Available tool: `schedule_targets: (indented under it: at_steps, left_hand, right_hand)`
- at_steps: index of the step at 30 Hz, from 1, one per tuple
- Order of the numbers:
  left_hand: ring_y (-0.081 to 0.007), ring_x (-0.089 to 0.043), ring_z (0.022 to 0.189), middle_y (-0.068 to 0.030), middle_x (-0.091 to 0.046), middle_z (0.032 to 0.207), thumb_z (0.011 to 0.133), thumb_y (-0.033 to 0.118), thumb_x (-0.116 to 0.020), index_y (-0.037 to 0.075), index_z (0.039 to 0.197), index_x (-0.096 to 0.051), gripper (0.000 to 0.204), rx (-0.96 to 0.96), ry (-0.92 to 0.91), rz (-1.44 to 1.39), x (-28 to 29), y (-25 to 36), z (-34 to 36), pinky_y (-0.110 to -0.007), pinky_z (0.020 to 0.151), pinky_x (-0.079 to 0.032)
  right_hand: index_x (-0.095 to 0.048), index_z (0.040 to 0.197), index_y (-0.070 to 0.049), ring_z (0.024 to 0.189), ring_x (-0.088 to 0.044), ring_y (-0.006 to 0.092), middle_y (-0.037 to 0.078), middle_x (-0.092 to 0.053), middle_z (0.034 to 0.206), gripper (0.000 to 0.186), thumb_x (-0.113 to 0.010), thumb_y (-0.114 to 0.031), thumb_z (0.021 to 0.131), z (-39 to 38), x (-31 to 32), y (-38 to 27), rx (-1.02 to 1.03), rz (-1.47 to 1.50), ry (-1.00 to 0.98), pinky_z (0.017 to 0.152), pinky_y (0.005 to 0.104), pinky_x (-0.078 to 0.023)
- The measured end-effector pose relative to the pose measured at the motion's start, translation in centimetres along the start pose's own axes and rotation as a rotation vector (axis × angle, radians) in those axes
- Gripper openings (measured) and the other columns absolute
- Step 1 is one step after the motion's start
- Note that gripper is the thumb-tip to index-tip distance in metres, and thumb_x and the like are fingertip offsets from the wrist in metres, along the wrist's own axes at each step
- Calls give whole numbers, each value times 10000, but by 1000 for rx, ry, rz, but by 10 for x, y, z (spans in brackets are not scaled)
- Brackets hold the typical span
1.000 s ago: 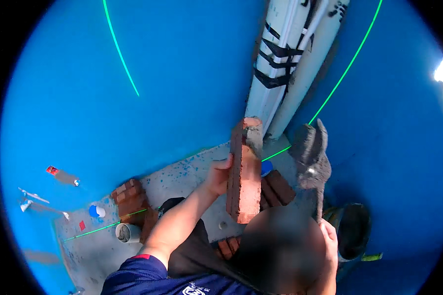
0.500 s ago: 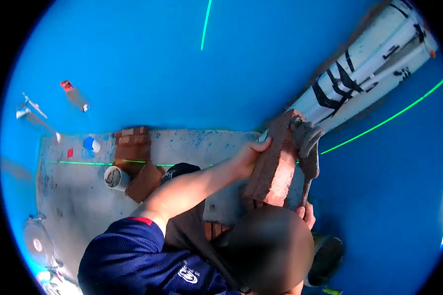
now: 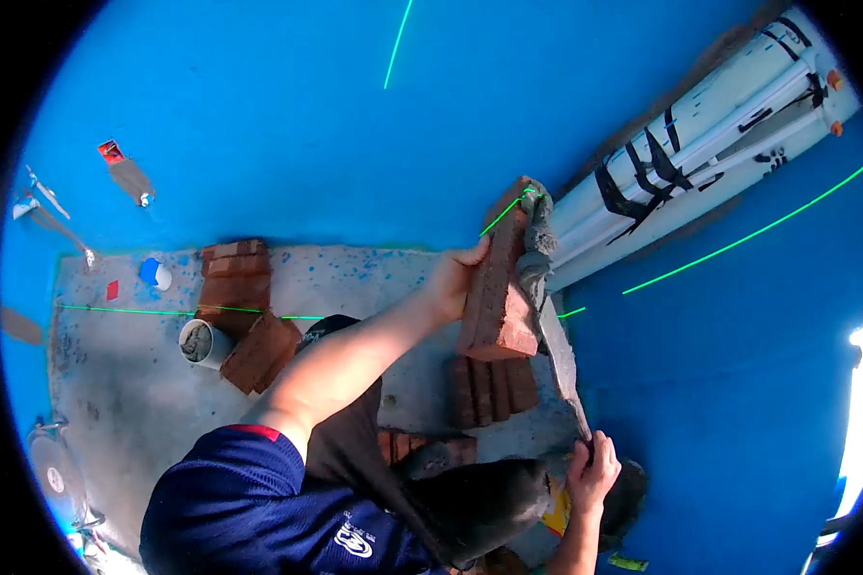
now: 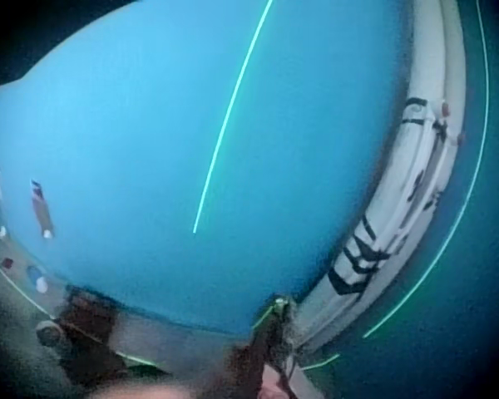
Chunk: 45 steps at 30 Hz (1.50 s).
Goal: The person lays bricks to build a short wall section, applying mortar to the bricks with a trowel and positioning them along a guide line.
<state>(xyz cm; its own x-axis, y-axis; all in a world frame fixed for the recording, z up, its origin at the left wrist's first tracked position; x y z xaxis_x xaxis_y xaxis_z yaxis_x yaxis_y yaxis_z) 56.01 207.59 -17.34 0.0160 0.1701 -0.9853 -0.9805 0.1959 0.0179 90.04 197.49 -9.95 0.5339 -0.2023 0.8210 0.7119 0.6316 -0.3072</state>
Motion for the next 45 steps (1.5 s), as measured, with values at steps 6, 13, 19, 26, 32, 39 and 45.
schedule_targets:
  at_steps: [6, 13, 19, 26, 32, 39, 45]
  left_hand:
    - [-261, -582, 1005, -97, -614, 1095, 899, 335, -556, 73, 1183, -537, 386, 15, 21, 74, 0, 9, -1, -430, 883, -449]
    - [-278, -550, 1050, -101, -565, 1190, 891, 365, -564, 102, 1275, -485, 472, 27, -62, 4, -11, -13, -7, -449, 904, -436]
    - [-272, -535, 1093, -103, -562, 1203, 905, 348, -545, 88, 1280, -479, 461, 99, -36, -27, -10, -15, -4, -458, 929, -419]
    - [-290, -543, 1106, -131, -549, 1227, 925, 374, -489, 60, 1292, -442, 485, 66, -186, -80, 2, 7, -3, -472, 945, -419]
    - [-288, -550, 1088, -124, -550, 1220, 927, 380, -486, 57, 1273, -462, 474, -68, 47, 147, -26, 16, -5, -479, 925, -429]
    - [-274, -549, 1087, -103, -568, 1194, 915, 386, -508, 61, 1251, -490, 467, -198, 120, 204, -19, 12, 2, -453, 938, -422]
    - [-260, -548, 1093, -92, -575, 1190, 916, 359, -514, 59, 1246, -495, 446, -292, 166, 256, -19, 13, 0, -440, 938, -418]
  right_hand:
    - [-542, 946, -20, 580, -427, 67, -21, -465, 689, 242, -530, -261, 927, -13, -20, 13, -217, 247, -55, 521, 205, -333]
    - [-526, 983, -19, 604, -459, 95, 12, -496, 714, 261, -524, -276, 933, 33, -60, -9, -216, 396, -190, 545, 238, -384]
    - [-537, 1039, -1, 644, -541, 215, 115, -558, 740, 233, -561, -169, 879, 13, -55, 2, -142, 221, -285, 614, 320, -457]
    - [-549, 1028, 12, 640, -534, 217, 108, -553, 744, 197, -559, -93, 861, -1, -13, -7, -98, 24, -330, 596, 307, -439]
    - [-549, 1060, -5, 692, -458, 69, 5, -496, 759, 189, -516, -134, 926, -10, 21, -23, -340, 295, -186, 611, 223, -398]
    - [-509, 1117, 22, 787, -599, 341, 202, -572, 915, 271, -525, -97, 874, 21, 24, -89, -290, 195, -299, 682, 371, -483]
    - [-511, 1127, 70, 826, -593, 417, 254, -584, 960, 302, -550, -71, 863, 27, 6, -119, -258, -15, -386, 711, 394, -500]
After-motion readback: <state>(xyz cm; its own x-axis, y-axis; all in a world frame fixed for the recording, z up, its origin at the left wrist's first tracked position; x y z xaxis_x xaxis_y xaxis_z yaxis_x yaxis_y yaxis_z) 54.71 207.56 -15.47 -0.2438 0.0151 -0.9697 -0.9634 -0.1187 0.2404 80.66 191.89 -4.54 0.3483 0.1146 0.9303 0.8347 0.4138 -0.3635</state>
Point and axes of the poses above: each hand's wrist, its own z-axis towards the middle knuckle, its own x-axis out of the back of the hand, y = z × x, the point moved 2 cm from there along z, towards the middle knuckle
